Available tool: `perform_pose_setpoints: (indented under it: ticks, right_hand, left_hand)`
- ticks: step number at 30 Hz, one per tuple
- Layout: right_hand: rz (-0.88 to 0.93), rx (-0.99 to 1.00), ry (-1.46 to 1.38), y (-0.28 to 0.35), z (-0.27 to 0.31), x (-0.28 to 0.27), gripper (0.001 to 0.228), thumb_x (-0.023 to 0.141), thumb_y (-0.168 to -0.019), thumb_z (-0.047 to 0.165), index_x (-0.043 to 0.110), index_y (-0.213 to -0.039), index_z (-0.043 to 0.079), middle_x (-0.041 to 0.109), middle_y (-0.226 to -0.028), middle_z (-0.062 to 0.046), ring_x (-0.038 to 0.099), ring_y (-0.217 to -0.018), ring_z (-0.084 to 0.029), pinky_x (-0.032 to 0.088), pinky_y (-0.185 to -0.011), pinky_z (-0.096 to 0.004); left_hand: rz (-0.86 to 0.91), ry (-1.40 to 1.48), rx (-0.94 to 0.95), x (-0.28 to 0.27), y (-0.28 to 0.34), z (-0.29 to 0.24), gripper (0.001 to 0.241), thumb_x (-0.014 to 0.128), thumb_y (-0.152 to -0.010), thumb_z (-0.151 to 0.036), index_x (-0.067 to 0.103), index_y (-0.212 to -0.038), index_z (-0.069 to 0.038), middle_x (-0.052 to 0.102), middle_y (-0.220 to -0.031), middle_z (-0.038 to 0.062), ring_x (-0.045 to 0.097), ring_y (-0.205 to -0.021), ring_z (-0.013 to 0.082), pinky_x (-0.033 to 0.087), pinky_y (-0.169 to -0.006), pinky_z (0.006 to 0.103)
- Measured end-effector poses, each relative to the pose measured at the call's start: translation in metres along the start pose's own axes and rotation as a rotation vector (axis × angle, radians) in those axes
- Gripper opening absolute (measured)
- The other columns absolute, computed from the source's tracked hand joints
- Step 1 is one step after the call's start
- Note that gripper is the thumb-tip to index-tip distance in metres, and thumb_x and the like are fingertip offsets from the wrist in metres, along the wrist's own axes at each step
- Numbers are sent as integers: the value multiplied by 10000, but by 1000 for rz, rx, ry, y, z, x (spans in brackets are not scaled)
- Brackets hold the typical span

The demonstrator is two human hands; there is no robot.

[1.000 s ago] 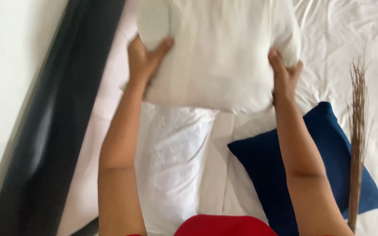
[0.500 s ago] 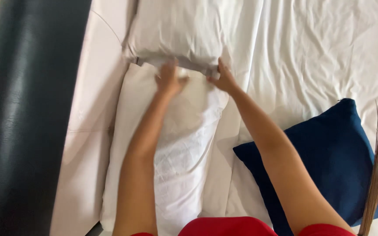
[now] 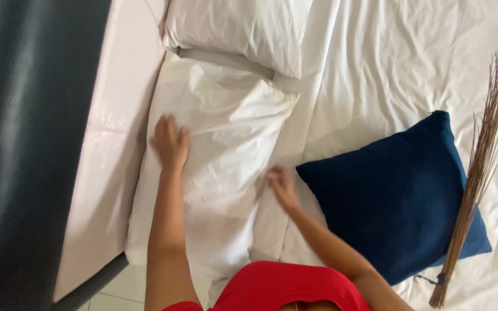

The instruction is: The person uses a traditional straw broom to dust the white bedsheet and a burgundy runner. They then dust several white pillows and a blue pillow, flipping them over to clean all sides. Finally, the person smooths the bedsheet and runner with their hands.

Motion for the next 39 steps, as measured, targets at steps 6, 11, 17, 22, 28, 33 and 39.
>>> perform_pose_setpoints:
  ticks: [6,11,17,22,28,33,39]
  right_hand:
    - [395,393,4,98,23,52,1132,810,-806,642,234,-1590,64,438,-1501,-306,503,-1358,-453,491,-1081,-564]
    - [332,383,-78,86,40,79,1273,924,-732,554,157,-1610,43,357,-1558,-336,434,-1409,-475,464,-1094,-587]
    - [-70,312,-39,54,136,40,943,775,-860,645,509,-1437,-51,584,-1346,-326,571,-1291,-432,494,-1074,-537]
    - [-106,-83,-162,103,257,15,552,838,-895,501,671,-1190,66,761,-1005,-115,763,-887,-208,629,-802,-361]
    - [-76,-134,-376,94,208,25,696,798,-955,481,494,-1444,89,722,-1154,-146,763,-981,-248,674,-815,-414]
    - [-31,-165,-226,87,128,-2,774,721,-1023,341,269,-1586,58,588,-1307,-296,670,-1138,-376,615,-898,-494]
    - [-585,-674,352,110,25,-173,524,734,-849,-96,516,-1292,78,625,-1249,-216,629,-1136,-382,519,-947,-475]
  left_hand:
    - [577,67,-937,-102,198,102,789,336,-1053,-738,478,-1517,-115,528,-1473,228,481,-1372,421,325,-1156,570]
    - [695,193,-1119,-121,230,115,937,428,-990,-785,563,-1440,25,533,-1467,289,445,-1416,426,317,-1195,537]
    - [404,115,-760,-179,98,35,820,552,-977,-767,709,-1201,6,700,-1144,264,644,-1150,446,500,-974,570]
    - [-235,349,-349,-273,23,-28,373,785,-982,-368,723,-878,-15,679,-755,209,715,-763,347,526,-607,364]
    - [-139,137,-505,-286,-5,-10,508,784,-911,-651,768,-989,-149,740,-824,139,720,-847,411,580,-662,509]
    - [11,-190,-549,-159,54,57,586,759,-926,-555,557,-1281,-136,620,-1156,200,638,-1059,428,573,-762,617]
    - [78,45,-150,-122,122,-68,864,860,-801,-420,475,-1482,-53,467,-1463,266,453,-1320,492,382,-968,746]
Point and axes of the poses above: each hand's wrist, its own y-axis away from the middle knuckle, its own x-axis out of the palm, z = x × y, the point moved 2 cm from there along -y, towards the middle knuckle
